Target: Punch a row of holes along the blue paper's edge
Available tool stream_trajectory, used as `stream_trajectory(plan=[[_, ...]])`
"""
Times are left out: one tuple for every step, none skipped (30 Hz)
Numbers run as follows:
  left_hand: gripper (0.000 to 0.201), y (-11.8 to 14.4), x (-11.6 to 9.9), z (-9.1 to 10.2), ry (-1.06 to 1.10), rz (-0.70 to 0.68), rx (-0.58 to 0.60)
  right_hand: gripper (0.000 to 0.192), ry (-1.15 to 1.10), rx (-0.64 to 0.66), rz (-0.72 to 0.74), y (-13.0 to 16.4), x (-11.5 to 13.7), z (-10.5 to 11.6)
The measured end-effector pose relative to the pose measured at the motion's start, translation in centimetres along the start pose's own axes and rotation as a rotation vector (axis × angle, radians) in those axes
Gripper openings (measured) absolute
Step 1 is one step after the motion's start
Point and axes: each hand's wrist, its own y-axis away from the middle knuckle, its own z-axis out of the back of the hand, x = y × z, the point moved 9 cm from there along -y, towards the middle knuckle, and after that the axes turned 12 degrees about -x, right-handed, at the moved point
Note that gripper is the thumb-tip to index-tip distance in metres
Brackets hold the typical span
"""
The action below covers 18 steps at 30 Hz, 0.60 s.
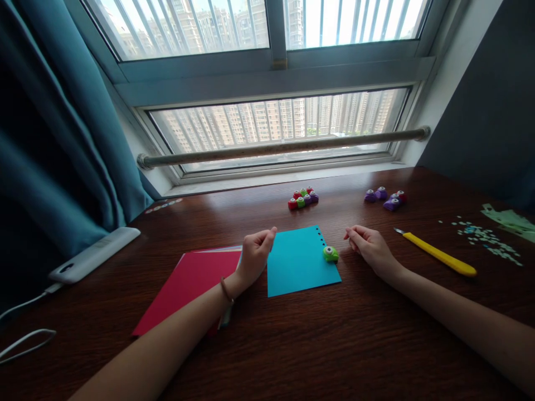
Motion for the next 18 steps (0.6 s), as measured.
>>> stream_trajectory(plan=[[0.046,-0.6,0.7,0.5,0.035,0.050,-0.048,0.036,0.002,-0.002,0.001,0.0,0.0,0.0],[0.046,-1.1,1.5,0.9,0.070,0.103,-0.089,0.037,0.004,-0.003,0.004,0.0,0.0,0.0],[0.045,-1.5,2.2,1.3,0.104,0.157,-0.125,0.037,0.006,-0.004,0.006,0.0,-0.1,0.0],[0.044,-1.9,2.9,1.6,0.138,0.208,-0.153,0.038,0.009,-0.007,0.010,0.0,-0.1,0.0],[0.043,-2.1,3.5,1.8,0.171,0.254,-0.174,0.038,0.010,-0.008,0.014,0.0,-0.1,0.0],[0.042,-2.3,4.0,2.0,0.202,0.292,-0.190,0.039,0.011,-0.009,0.017,0.0,-0.1,0.0],[0.041,-2.4,4.3,2.1,0.232,0.323,-0.201,0.039,0.011,-0.009,0.020,0.0,0.0,0.0],[0.041,-2.5,4.6,2.2,0.258,0.348,-0.209,0.040,0.012,-0.009,0.022,0.0,0.0,0.0],[0.040,-2.4,4.8,2.2,0.279,0.366,-0.213,0.040,0.014,-0.008,0.024,0.0,0.0,0.0],[0.040,-2.4,4.9,2.2,0.297,0.381,-0.214,0.040,0.016,-0.007,0.024,0.0,0.0,0.0],[0.040,-2.3,5.0,2.1,0.311,0.392,-0.212,0.040,0.017,-0.005,0.024,-0.1,-0.1,0.0],[0.040,-2.2,5.1,2.0,0.323,0.401,-0.208,0.040,0.018,-0.005,0.023,-0.1,-0.1,0.0],[0.040,-2.1,5.2,2.0,0.332,0.407,-0.204,0.039,0.018,-0.003,0.023,-0.1,-0.1,0.0],[0.039,-2.0,5.2,1.9,0.340,0.413,-0.201,0.039,0.017,-0.001,0.022,-0.1,-0.1,0.0],[0.039,-2.0,5.3,1.9,0.345,0.417,-0.199,0.038,0.017,0.000,0.020,-0.1,-0.1,0.0],[0.039,-2.0,5.3,1.8,0.350,0.421,-0.198,0.038,0.018,0.001,0.017,-0.1,-0.1,0.0],[0.038,-2.0,5.3,1.8,0.353,0.425,-0.197,0.038,0.020,0.002,0.014,-0.1,-0.1,0.0],[0.038,-2.0,5.3,1.8,0.356,0.427,-0.197,0.038,0.021,0.002,0.011,0.0,-0.1,0.0]])
